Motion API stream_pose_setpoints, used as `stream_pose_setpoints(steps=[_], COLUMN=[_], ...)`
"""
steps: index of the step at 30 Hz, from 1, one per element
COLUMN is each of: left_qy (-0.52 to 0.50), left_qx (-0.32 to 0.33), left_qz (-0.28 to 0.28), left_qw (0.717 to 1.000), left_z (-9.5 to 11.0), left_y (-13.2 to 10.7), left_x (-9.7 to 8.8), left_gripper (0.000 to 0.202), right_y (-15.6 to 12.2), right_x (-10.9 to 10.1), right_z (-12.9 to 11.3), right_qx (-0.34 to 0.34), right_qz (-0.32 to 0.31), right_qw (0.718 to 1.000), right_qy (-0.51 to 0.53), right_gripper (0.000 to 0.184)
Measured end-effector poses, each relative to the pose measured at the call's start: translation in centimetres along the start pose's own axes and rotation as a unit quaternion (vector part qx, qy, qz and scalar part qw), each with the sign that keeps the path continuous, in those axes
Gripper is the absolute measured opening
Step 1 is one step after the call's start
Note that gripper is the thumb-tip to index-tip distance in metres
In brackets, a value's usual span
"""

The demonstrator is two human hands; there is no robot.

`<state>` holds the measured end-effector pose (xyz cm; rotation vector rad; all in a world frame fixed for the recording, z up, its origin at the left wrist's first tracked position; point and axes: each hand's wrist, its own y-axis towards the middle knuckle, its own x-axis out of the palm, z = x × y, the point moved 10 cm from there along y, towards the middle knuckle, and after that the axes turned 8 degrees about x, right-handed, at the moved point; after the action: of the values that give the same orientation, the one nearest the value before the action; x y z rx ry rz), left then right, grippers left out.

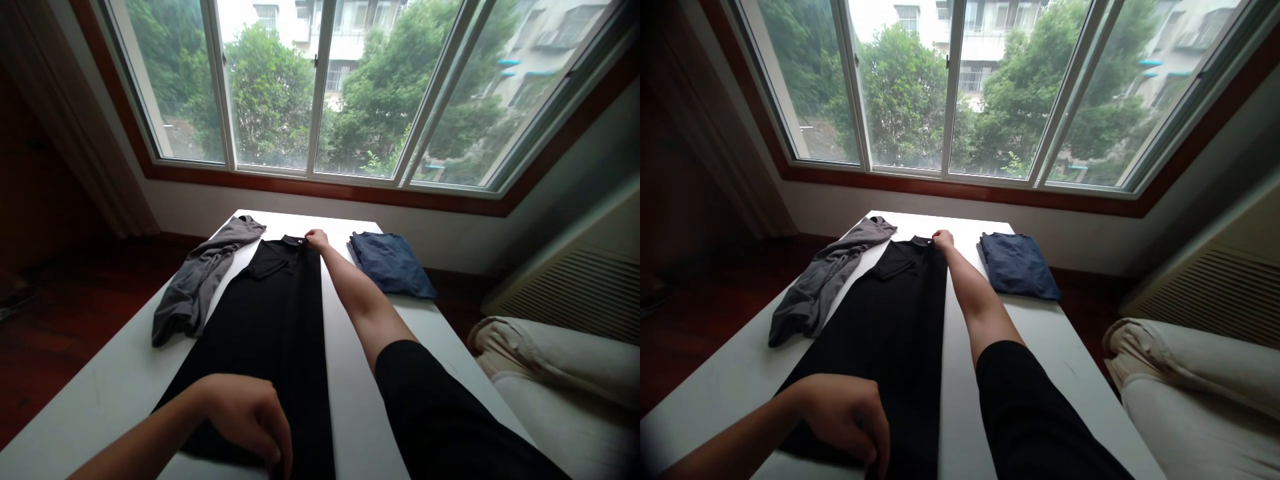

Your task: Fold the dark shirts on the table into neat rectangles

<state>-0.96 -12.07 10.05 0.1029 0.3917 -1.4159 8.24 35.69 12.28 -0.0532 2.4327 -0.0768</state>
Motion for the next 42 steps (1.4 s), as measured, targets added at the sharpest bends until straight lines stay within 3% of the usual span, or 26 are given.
stream_pose_setpoints(steps=[5,6,8,10,11,13,15,17,20,24,28,30,33,36,38,39,40,42], left_qy=[-0.184,-0.165,-0.047,0.121,0.200,0.321,0.382,0.404,0.404,0.401,0.420,0.429,0.435,0.445,0.449,0.441,0.430,0.388], left_qx=[-0.056,-0.061,-0.060,-0.049,-0.042,-0.018,0.015,0.039,0.048,0.055,0.077,0.097,0.092,0.029,-0.041,-0.083,-0.133,-0.227], left_qz=[-0.047,-0.015,0.112,0.231,0.259,0.246,0.184,0.136,0.116,0.112,0.129,0.153,0.253,0.409,0.497,0.531,0.554,0.565], left_qw=[0.980,0.984,0.991,0.964,0.944,0.914,0.905,0.904,0.906,0.908,0.895,0.885,0.860,0.796,0.742,0.718,0.700,0.692], left_z=[-3.3,-3.4,-2.9,-1.1,-0.1,0.8,0.5,-0.4,-1.3,-1.1,-0.7,-0.4,-0.3,-1.6,-3.8,-5.2,-6.8,-10.3], left_y=[-1.0,-0.9,-0.5,0.0,0.4,2.0,3.7,4.7,5.5,7.6,10.9,11.4,8.6,1.1,-4.6,-7.2,-9.4,-12.3], left_x=[0.6,-0.3,-3.2,-5.5,-5.8,-4.5,-2.0,0.0,1.2,1.5,1.7,1.3,-2.5,-10.3,-16.6,-19.8,-22.9,-28.2], left_gripper=[0.036,0.037,0.034,0.030,0.030,0.042,0.061,0.069,0.066,0.066,0.068,0.063,0.044,0.029,0.025,0.024,0.023,0.023], right_y=[-0.9,-1.2,-2.0,-3.0,-3.4,-4.2,-4.4,-4.0,-2.9,-2.1,-2.7,-3.5,-5.5,-9.9,-14.9,-18.2,-21.9,-30.1], right_x=[1.8,2.1,2.8,3.7,4.3,5.8,7.5,8.7,9.1,7.8,5.1,3.5,1.3,1.0,3.5,5.9,8.5,13.4], right_z=[0.3,0.3,0.7,1.2,1.5,2.1,3.1,4.2,5.2,5.6,6.0,5.8,4.9,2.8,0.5,-0.8,-2.2,-4.7], right_qx=[-0.031,-0.037,-0.047,-0.057,-0.065,-0.083,-0.092,-0.083,-0.067,-0.073,-0.081,-0.089,-0.106,-0.155,-0.231,-0.285,-0.340,-0.454], right_qz=[0.008,0.013,0.024,0.037,0.043,0.046,0.030,0.006,-0.010,-0.012,-0.010,0.000,0.038,0.082,0.048,-0.006,-0.064,-0.156], right_qw=[0.999,0.998,0.997,0.994,0.991,0.980,0.966,0.958,0.955,0.958,0.962,0.968,0.976,0.974,0.964,0.951,0.931,0.868], right_qy=[-0.036,-0.046,-0.064,-0.089,-0.111,-0.174,-0.239,-0.274,-0.287,-0.278,-0.259,-0.233,-0.189,-0.145,-0.121,-0.116,-0.117,-0.126], right_gripper=[0.040,0.037,0.032,0.031,0.032,0.040,0.053,0.064,0.070,0.068,0.064,0.059,0.052,0.044,0.033,0.029,0.026,0.023])
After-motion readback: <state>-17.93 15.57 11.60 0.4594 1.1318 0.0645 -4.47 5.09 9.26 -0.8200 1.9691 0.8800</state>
